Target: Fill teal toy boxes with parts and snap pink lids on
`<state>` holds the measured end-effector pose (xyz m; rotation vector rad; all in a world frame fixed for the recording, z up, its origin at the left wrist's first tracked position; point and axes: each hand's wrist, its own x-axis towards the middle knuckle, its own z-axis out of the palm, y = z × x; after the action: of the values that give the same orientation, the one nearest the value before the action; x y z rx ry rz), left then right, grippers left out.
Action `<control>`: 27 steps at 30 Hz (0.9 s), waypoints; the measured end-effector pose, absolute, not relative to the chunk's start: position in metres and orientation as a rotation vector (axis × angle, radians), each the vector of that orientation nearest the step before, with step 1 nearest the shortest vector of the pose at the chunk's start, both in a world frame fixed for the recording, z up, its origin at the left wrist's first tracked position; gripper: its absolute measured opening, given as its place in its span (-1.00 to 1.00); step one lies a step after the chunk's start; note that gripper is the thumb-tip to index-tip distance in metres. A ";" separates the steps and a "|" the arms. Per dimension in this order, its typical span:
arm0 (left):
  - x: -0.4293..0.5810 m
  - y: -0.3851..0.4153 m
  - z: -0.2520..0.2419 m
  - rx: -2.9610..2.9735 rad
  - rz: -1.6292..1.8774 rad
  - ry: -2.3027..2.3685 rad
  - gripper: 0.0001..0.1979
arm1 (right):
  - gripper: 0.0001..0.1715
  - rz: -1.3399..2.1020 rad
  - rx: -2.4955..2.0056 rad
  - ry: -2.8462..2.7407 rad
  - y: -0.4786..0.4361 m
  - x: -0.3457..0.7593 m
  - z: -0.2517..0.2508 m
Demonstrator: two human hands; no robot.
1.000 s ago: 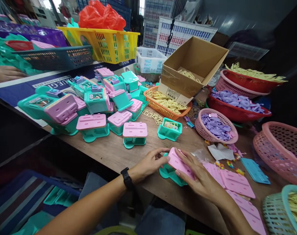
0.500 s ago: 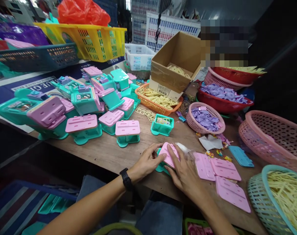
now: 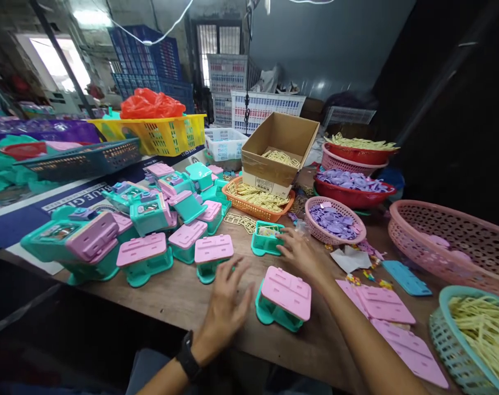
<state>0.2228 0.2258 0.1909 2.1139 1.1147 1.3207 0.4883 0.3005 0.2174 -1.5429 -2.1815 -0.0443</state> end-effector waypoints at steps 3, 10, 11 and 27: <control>0.200 0.235 0.197 2.250 1.425 1.319 -0.61 | -0.84 -0.133 -1.634 -2.185 0.300 0.489 0.215; 0.239 0.214 0.195 2.891 0.853 0.565 -0.45 | -0.69 -0.203 -1.858 -1.995 0.236 0.516 0.216; 0.247 0.213 0.191 2.916 0.852 0.585 -0.52 | -0.68 -0.188 -1.865 -1.986 0.227 0.520 0.217; 0.282 0.300 0.195 2.646 0.926 1.231 -0.52 | -0.67 -0.152 -1.639 -1.711 0.126 0.492 0.192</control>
<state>0.2818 0.2996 0.1951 2.6457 1.2307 0.9260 0.4922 0.1257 0.1918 -1.6386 -1.7113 -0.1516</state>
